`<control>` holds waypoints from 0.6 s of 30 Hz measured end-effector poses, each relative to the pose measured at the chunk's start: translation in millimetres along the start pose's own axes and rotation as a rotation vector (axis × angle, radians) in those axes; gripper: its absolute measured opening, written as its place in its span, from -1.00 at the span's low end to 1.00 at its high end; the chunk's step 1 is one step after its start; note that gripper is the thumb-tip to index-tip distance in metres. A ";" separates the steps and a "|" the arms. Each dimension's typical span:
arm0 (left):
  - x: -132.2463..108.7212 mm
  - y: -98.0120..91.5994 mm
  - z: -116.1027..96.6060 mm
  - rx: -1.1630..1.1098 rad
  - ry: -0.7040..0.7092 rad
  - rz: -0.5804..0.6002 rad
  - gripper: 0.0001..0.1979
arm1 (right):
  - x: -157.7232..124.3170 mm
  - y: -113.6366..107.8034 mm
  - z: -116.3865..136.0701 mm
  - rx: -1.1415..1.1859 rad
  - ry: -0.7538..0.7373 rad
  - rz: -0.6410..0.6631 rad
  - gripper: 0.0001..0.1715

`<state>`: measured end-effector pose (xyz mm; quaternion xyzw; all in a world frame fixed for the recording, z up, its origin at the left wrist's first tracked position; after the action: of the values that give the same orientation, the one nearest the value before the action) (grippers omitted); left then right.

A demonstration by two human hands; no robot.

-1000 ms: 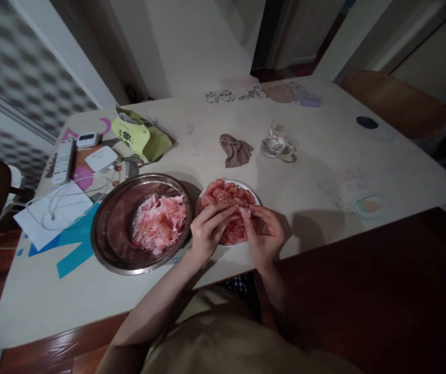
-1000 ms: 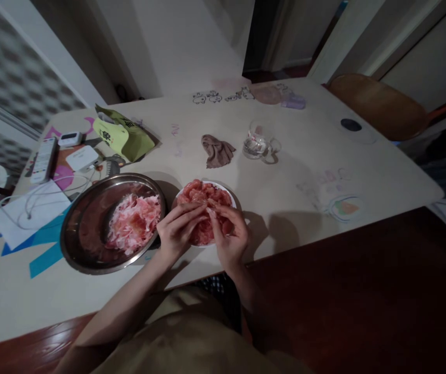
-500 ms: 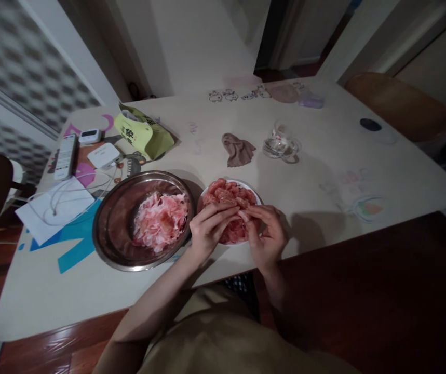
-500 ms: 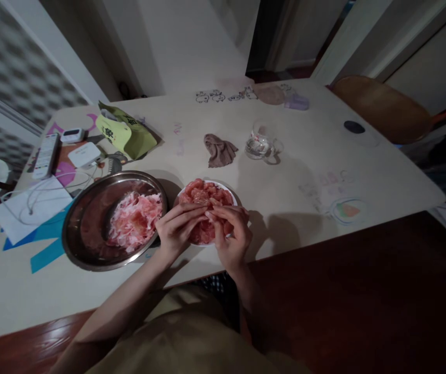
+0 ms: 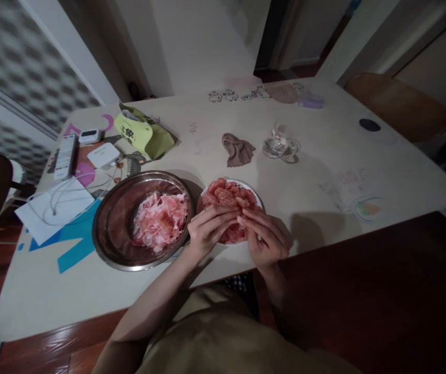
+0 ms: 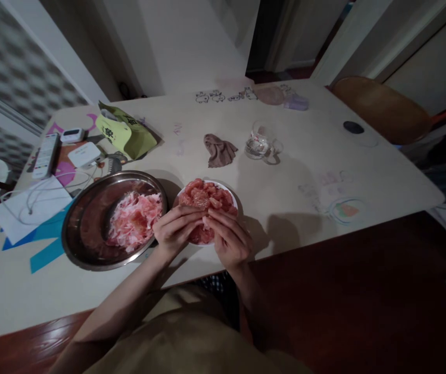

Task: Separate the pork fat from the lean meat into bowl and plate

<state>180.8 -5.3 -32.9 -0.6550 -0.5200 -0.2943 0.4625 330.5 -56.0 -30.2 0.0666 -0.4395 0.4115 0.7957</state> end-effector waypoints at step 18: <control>2.0 0.0 -1.0 -0.034 0.051 0.083 -0.78 | -5.3 -1.2 -15.9 0.007 -0.093 -0.032 -0.58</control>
<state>181.4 -5.4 -30.8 -0.6761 -0.4755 -0.3001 0.4761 340.1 -52.5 -43.4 0.0954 -0.4734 0.3968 0.7806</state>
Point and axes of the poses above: each hand's wrist, its own x-axis towards the middle knuckle, its own y-axis out of the palm, z = x × y, the point moved 1 cm from there along x, towards the middle knuckle, and after that the axes turned 11 degrees about y, right-handed, at the moved point
